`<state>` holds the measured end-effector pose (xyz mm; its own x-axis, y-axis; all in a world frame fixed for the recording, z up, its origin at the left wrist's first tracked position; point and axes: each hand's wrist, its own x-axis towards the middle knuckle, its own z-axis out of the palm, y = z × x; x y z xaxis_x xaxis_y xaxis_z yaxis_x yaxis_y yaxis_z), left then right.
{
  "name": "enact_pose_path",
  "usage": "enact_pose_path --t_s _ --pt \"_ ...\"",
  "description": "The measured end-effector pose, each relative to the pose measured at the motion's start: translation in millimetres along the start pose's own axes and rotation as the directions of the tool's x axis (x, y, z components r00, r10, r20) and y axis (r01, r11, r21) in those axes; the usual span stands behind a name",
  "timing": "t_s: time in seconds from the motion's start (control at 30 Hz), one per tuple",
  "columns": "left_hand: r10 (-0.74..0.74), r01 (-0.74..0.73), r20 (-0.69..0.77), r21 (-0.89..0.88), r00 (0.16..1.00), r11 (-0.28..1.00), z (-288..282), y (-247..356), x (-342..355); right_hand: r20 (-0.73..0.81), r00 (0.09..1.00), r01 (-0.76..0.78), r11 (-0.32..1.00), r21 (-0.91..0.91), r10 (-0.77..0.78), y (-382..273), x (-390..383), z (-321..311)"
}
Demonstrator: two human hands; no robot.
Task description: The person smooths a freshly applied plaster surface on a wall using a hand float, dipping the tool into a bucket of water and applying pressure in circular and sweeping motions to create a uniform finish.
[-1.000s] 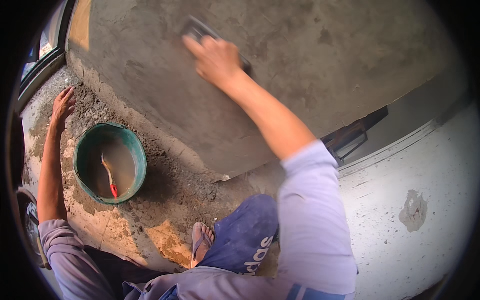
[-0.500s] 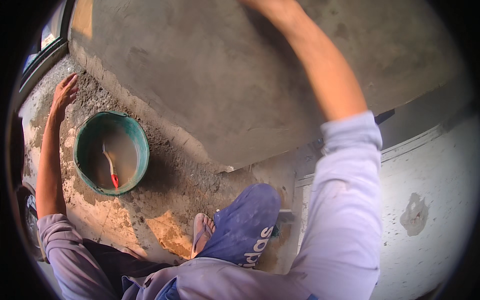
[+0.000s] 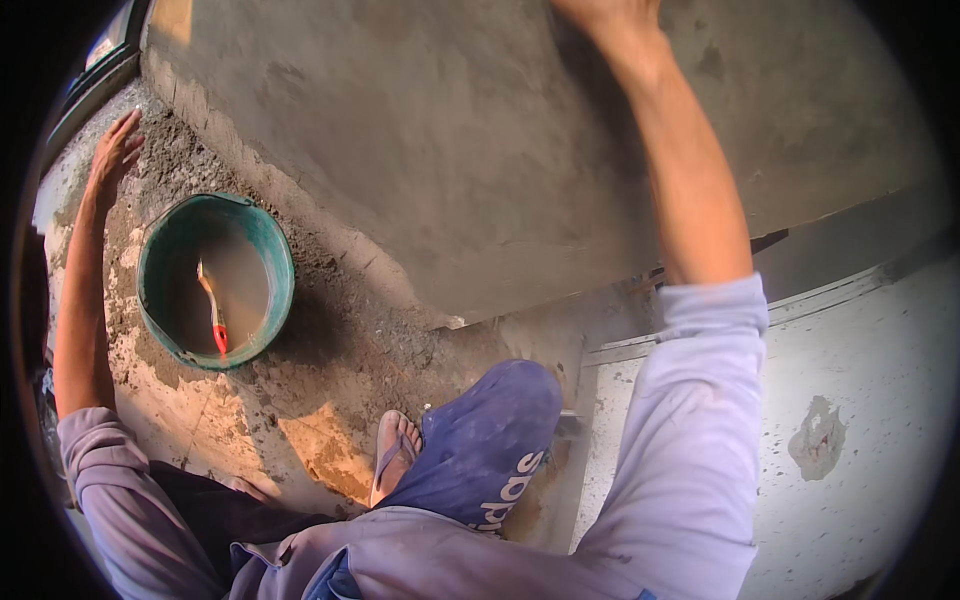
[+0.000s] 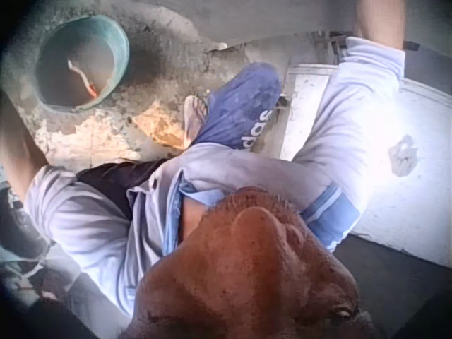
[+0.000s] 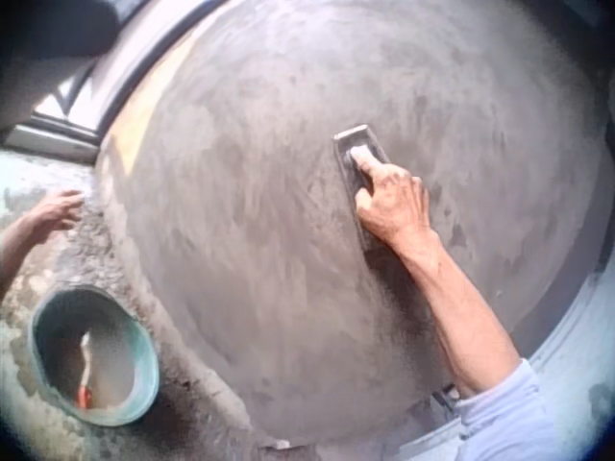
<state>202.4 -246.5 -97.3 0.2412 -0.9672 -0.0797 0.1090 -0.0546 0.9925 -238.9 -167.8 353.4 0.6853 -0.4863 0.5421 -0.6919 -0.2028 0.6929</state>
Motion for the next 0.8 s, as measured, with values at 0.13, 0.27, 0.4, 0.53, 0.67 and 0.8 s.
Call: enact_pose_path --t_s 0.13,0.27,0.4,0.53,0.67,0.8 --pt "-0.015 -0.004 -0.124 -0.153 0.992 0.988 -7 6 20 0.266 0.962 -0.046 0.930 0.365 -0.057 -63 -6 -17" --pt "0.020 -0.033 -0.140 -0.088 0.990 0.996 -15 10 19 0.776 0.382 -0.051 0.827 0.560 -0.502 -200 -86 -7" --pt "0.010 -0.012 -0.120 -0.015 0.993 1.000 10 -5 4 0.727 0.336 0.032 0.778 0.627 -0.599 -303 -137 66" --pt "-0.003 0.000 -0.092 -0.036 0.996 0.999 14 -2 13 0.651 0.422 0.202 0.765 0.611 -0.631 -370 -167 87" --pt "-0.016 0.015 -0.053 -0.018 0.998 1.000 16 -5 8 0.673 0.326 0.199 0.744 0.638 -0.664 -366 -171 68" --pt "-0.012 0.011 -0.029 -0.037 1.000 0.999 8 -11 16 0.562 0.580 0.053 0.716 0.696 -0.589 -295 -182 40"
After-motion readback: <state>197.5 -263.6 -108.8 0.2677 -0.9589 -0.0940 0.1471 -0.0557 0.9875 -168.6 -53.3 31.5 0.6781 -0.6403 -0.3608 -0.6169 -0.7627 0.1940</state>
